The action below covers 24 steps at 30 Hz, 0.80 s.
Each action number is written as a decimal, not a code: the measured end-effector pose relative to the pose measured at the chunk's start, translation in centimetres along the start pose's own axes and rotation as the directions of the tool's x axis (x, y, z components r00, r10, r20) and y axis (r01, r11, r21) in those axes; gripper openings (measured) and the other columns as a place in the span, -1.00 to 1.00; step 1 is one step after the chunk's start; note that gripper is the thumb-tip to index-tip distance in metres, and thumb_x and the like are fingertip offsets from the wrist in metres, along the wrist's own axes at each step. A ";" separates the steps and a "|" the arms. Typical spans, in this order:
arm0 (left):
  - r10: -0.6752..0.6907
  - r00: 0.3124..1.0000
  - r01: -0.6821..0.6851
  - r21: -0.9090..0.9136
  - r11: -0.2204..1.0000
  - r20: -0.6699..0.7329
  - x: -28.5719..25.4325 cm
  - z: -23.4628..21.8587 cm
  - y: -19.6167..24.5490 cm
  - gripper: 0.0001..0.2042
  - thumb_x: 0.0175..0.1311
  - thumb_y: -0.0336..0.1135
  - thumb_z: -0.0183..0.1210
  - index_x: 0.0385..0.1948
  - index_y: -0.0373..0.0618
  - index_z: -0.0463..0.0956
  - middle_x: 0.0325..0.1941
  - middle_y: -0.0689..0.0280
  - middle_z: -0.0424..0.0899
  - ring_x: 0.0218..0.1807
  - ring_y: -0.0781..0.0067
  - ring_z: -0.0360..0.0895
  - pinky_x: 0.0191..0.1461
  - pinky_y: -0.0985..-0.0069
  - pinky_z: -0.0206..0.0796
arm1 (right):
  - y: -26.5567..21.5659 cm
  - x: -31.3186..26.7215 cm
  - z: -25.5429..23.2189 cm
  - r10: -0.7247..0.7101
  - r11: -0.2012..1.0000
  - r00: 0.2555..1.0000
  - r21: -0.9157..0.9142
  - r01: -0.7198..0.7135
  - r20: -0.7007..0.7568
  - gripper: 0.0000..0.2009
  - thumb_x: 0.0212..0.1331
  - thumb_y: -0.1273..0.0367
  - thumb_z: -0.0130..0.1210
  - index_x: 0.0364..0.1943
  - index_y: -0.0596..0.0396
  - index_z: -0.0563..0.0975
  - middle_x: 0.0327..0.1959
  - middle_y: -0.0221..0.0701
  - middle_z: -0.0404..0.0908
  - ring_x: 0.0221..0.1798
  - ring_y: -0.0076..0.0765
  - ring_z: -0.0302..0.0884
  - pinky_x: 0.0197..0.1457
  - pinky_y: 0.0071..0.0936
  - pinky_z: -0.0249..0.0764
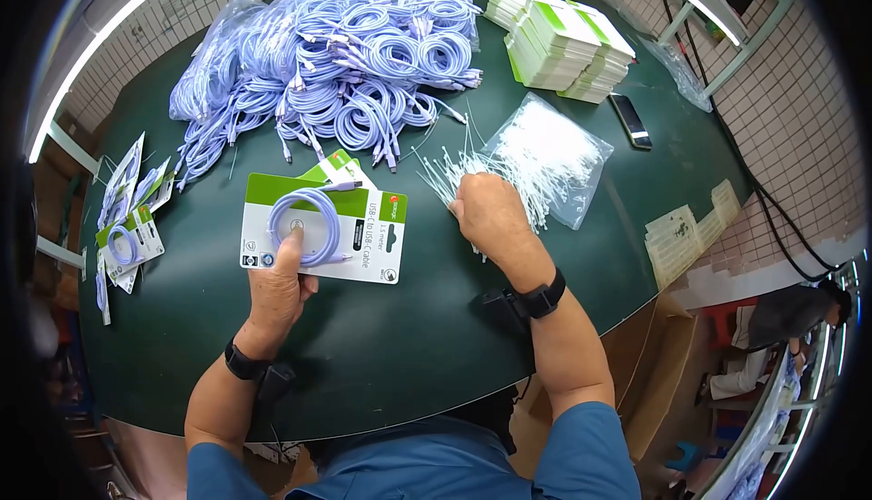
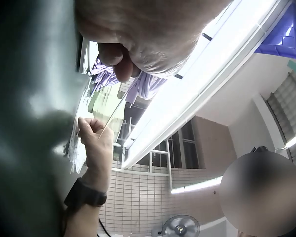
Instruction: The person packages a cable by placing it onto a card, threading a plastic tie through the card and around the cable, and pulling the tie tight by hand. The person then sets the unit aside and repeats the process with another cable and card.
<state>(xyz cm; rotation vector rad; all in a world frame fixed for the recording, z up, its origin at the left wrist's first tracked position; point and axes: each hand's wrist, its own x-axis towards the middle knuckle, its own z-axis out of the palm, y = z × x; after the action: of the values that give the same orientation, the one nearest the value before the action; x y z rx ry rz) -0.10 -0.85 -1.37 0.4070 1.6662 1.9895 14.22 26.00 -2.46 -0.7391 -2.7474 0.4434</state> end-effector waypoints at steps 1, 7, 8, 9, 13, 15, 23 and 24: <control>-0.004 1.000 0.004 0.007 1.000 0.001 0.0 0.0 0.0 -0.73 0.48 -0.33 0.18 0.10 -0.19 0.43 -0.33 0.30 0.60 -0.66 0.66 0.44 -0.74 0.68 0.25 | 0.0 0.0 0.0 0.004 1.000 1.000 0.007 -0.004 0.002 -0.83 0.11 0.36 0.30 -0.47 0.22 0.66 -0.36 -0.07 0.73 -0.23 0.13 0.70 -0.08 -0.04 0.60; 0.015 0.999 -0.016 0.035 0.999 0.032 -0.4 0.1 0.1 -0.72 0.47 -0.34 0.18 0.11 -0.20 0.43 -0.33 0.29 0.62 -0.65 0.64 0.46 -0.71 0.66 0.30 | -0.4 -0.1 -0.4 -0.097 0.995 0.985 -0.015 0.095 -0.141 -0.86 0.08 0.43 0.28 -0.50 0.25 0.64 -0.41 -0.09 0.71 -0.32 0.10 0.68 -0.14 -0.14 0.61; 0.028 0.999 -0.029 0.043 0.999 0.034 -0.5 0.1 0.1 -0.73 0.47 -0.35 0.18 0.10 -0.20 0.43 -0.33 0.29 0.62 -0.65 0.64 0.46 -0.71 0.66 0.30 | -0.5 -0.2 -0.6 -0.118 0.993 0.977 -0.025 0.115 -0.179 -0.86 0.07 0.44 0.28 -0.51 0.25 0.64 -0.42 -0.09 0.71 -0.35 0.07 0.68 -0.16 -0.17 0.61; 0.031 0.999 -0.032 0.040 0.999 0.038 -0.6 0.1 0.1 -0.73 0.47 -0.35 0.18 0.10 -0.20 0.43 -0.33 0.29 0.62 -0.65 0.64 0.46 -0.71 0.66 0.30 | -0.4 -0.1 -0.6 -0.118 0.993 0.976 -0.029 0.115 -0.182 -0.86 0.07 0.44 0.28 -0.51 0.25 0.64 -0.42 -0.09 0.71 -0.35 0.07 0.68 -0.16 -0.17 0.61; -0.009 0.998 0.005 0.061 0.998 0.068 -1.0 -0.1 0.1 -0.72 0.46 -0.39 0.18 0.10 -0.25 0.43 -0.19 0.24 0.62 -0.55 0.59 0.51 -0.65 0.62 0.35 | -0.3 0.3 -0.9 -0.026 0.971 0.977 0.229 0.075 -0.210 -0.86 0.08 0.44 0.32 -0.50 0.24 0.64 -0.45 -0.19 0.72 -0.45 -0.20 0.67 -0.26 -0.33 0.59; -0.036 0.995 0.029 0.076 0.997 0.089 -1.3 -0.1 0.5 -0.72 0.46 -0.38 0.19 0.11 -0.26 0.44 -0.17 0.23 0.63 -0.53 0.58 0.52 -0.64 0.60 0.37 | -0.5 0.3 -1.0 0.062 0.936 0.979 0.352 0.010 -0.192 -0.86 0.12 0.43 0.32 -0.50 0.23 0.66 -0.46 -0.27 0.72 -0.46 -0.39 0.64 -0.30 -0.42 0.55; 0.042 0.986 -0.054 0.070 0.996 0.162 -1.9 -0.3 -0.2 -0.72 0.43 -0.41 0.23 0.09 -0.27 0.47 -0.18 0.24 0.65 -0.52 0.57 0.54 -0.59 0.58 0.42 | 0.6 0.9 -0.5 0.161 0.864 0.975 0.500 -0.062 -0.156 -0.89 0.18 0.44 0.33 -0.36 0.25 0.73 -0.50 -0.42 0.73 -0.44 -0.61 0.59 -0.35 -0.54 0.50; 0.051 0.984 -0.064 0.070 0.996 0.171 -1.9 -0.2 -0.2 -0.73 0.43 -0.41 0.23 0.08 -0.28 0.48 -0.18 0.24 0.66 -0.52 0.57 0.55 -0.58 0.58 0.42 | 0.6 0.9 -0.6 0.172 0.870 0.978 0.484 -0.094 -0.118 -0.89 0.18 0.45 0.33 -0.33 0.25 0.75 -0.50 -0.43 0.73 -0.44 -0.61 0.59 -0.35 -0.55 0.50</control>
<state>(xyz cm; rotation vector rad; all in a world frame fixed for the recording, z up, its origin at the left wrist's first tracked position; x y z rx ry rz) 1.38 -2.09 -1.47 0.6393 1.6424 1.8800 13.95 27.14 -1.95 -0.7903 -2.3011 1.0011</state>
